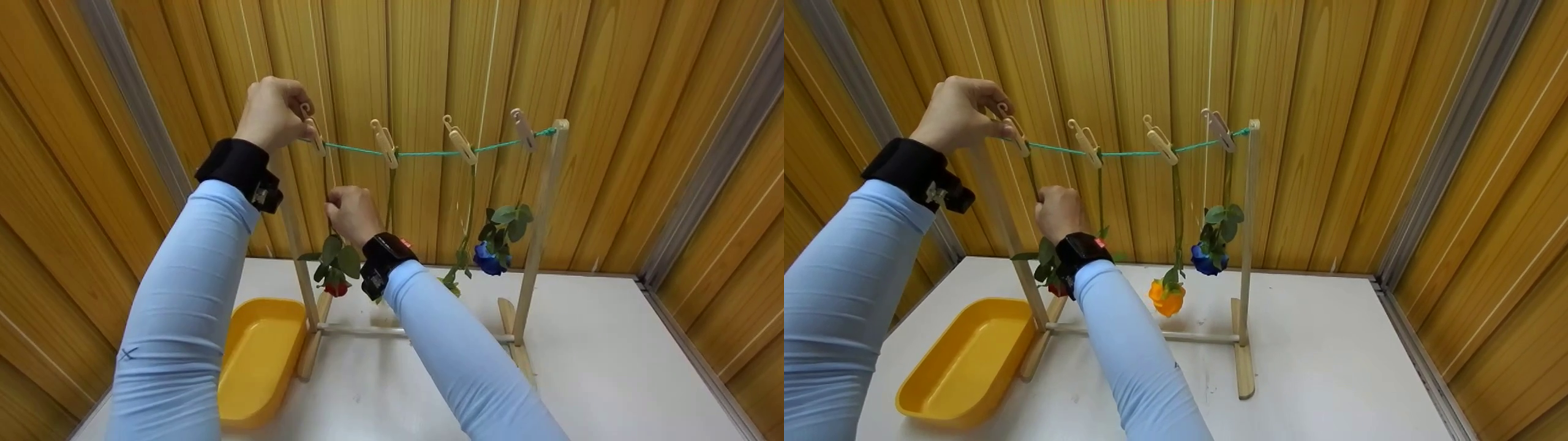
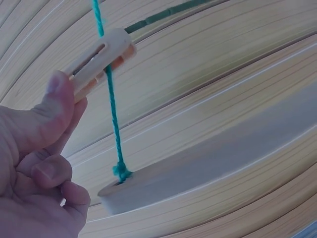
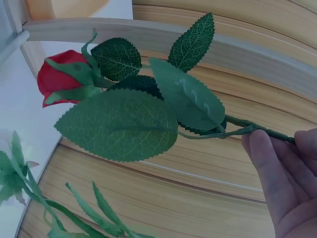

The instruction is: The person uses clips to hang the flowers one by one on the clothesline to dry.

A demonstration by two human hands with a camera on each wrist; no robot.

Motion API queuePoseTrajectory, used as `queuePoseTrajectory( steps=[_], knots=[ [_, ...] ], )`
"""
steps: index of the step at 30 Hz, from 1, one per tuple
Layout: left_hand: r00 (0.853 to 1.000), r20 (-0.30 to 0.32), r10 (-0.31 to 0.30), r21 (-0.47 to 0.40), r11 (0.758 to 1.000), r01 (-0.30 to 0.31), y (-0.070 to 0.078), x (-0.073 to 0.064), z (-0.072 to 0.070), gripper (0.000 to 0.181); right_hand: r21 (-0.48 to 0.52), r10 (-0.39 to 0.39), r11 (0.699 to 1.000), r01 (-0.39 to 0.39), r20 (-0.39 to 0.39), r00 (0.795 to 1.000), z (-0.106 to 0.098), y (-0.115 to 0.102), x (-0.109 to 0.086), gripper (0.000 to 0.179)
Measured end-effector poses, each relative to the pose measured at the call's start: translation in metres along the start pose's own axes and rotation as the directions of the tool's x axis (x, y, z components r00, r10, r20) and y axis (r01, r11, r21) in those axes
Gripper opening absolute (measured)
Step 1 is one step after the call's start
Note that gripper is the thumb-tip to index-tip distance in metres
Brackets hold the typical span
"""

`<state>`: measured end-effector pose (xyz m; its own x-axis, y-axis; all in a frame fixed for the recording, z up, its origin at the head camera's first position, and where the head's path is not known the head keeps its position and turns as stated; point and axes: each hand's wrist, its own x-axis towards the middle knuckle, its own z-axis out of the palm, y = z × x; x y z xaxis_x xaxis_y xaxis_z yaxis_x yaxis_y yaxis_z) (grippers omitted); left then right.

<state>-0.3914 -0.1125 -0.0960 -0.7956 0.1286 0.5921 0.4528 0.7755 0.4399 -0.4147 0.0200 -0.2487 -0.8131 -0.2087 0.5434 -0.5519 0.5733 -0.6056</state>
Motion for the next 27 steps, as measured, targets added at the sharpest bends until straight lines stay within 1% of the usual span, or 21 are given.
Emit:
queuePoseTrajectory(
  steps=[7, 13, 18, 23, 27],
  knots=[
    [0.999, 0.02, -0.051, -0.005, 0.999, 0.051, -0.0022, 0.0004, -0.0011, 0.023, 0.018, -0.006, 1.0, 0.005, 0.014, 1.0, 0.0023, -0.0044, 0.0015, 0.015],
    [0.998, 0.036, -0.061, 0.001, 0.998, 0.061, -0.0011, -0.0005, -0.0024, 0.025, -0.001, -0.019, 1.0, 0.019, 0.021, 1.0, -0.0007, -0.005, 0.003, 0.017],
    [0.994, 0.081, -0.072, 0.0, 0.997, 0.073, 0.0004, -0.0021, -0.0047, 0.027, 0.006, -0.014, 1.0, 0.014, 0.038, 0.999, -0.0025, -0.0048, 0.003, 0.017],
    [0.989, 0.121, -0.088, 0.01, 0.996, 0.087, 0.0013, -0.0038, -0.0077, 0.035, 0.034, -0.002, 0.999, 0.0, 0.047, 0.999, -0.0027, -0.006, 0.0027, 0.016],
    [0.984, 0.148, -0.099, 0.031, 0.995, 0.096, 0.0013, -0.0048, -0.0094, 0.042, 0.043, -0.014, 0.999, 0.011, 0.056, 0.998, -0.0017, -0.007, 0.0028, 0.017]
  ],
)
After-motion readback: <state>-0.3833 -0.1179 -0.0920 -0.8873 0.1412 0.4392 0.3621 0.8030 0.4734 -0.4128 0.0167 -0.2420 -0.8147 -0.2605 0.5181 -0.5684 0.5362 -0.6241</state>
